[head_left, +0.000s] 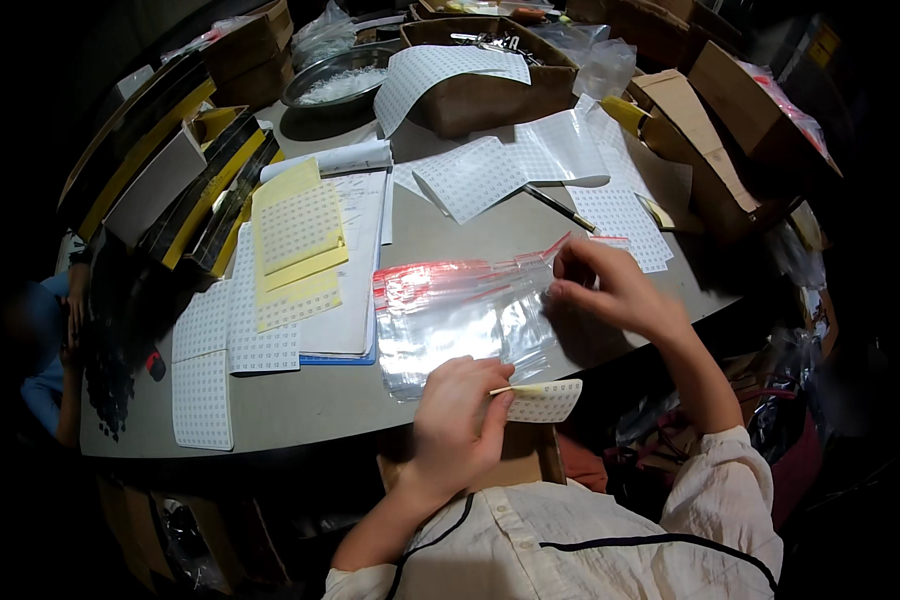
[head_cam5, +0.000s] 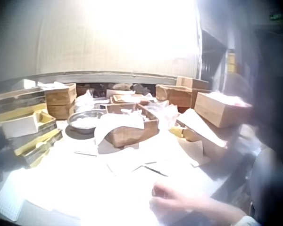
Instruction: The person peels small square stickers from a yellow backing sheet and places them into clear plastic zip-lock bags. The person handles multiple sticker sheets and bags, working at a cluttered table with boxes and other materials.
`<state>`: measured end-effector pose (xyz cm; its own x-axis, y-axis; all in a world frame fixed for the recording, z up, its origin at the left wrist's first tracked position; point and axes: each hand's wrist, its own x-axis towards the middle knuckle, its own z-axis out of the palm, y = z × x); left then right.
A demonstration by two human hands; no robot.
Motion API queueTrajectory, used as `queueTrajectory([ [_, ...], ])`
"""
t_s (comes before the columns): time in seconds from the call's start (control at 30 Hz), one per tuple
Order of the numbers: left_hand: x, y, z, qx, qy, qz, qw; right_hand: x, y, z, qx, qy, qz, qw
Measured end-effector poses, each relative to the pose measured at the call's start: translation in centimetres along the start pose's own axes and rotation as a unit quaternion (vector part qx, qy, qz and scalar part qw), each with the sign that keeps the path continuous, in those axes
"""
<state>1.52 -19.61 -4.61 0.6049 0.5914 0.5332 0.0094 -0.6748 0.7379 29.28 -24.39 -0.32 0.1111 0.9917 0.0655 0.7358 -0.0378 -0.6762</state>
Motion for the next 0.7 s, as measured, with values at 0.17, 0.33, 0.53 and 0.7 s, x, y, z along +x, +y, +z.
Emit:
queueTrajectory([
  [0.17,-1.1,-0.1,-0.6,-0.013,0.020,-0.084,0.996,-4.4,-3.6,1.8,0.012,-0.049,-0.182,0.982],
  [0.33,-1.2,0.3,-0.2,-0.054,0.035,-0.100,0.993,-6.3,-4.2,3.7,-0.104,-0.012,-0.184,0.977],
  [0.53,-1.2,0.7,0.1,-0.040,0.026,-0.103,0.994,-6.4,-4.2,6.0,-0.157,0.102,-0.212,0.959],
  [0.7,-1.3,0.6,0.1,-0.033,0.021,-0.128,0.991,-6.6,-4.0,7.0,-0.183,0.131,-0.227,0.948],
])
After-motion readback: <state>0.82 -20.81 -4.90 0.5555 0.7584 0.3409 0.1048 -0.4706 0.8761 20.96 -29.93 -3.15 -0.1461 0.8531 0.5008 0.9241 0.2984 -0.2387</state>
